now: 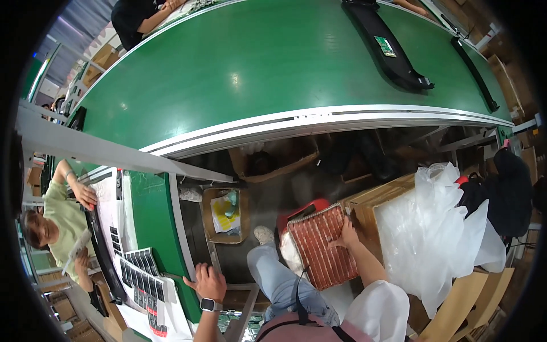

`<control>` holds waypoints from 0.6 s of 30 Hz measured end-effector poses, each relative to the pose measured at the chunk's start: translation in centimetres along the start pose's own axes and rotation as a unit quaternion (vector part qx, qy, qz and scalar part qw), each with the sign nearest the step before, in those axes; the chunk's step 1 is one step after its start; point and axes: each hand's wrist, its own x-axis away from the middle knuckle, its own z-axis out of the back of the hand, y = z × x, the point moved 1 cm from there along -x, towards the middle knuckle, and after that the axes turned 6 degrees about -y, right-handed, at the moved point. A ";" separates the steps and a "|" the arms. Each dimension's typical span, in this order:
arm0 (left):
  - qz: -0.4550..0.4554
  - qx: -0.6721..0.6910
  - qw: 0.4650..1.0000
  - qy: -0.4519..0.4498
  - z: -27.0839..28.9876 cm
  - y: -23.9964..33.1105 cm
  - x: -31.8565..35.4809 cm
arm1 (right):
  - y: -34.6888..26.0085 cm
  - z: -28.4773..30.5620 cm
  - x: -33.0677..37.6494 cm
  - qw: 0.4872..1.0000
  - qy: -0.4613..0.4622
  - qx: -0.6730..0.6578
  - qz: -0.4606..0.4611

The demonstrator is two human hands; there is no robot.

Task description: Applying warning stickers to plastic automotive components on an assembly line.

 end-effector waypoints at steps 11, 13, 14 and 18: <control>0.059 0.015 0.995 0.075 -1.6 1.2 -0.2 | -5.9 -0.3 1.8 0.950 -0.121 0.239 -0.159; 0.092 -0.002 0.993 0.070 -1.8 1.4 -0.6 | -7.9 1.0 3.2 0.957 -0.097 0.255 -0.101; 0.108 0.003 0.990 0.096 -1.7 1.3 -1.2 | -7.6 1.4 2.8 0.956 -0.089 0.261 -0.100; 0.123 -0.007 0.977 0.171 -1.5 2.7 -3.6 | -25.3 -10.0 -0.7 0.907 -0.313 0.281 -0.012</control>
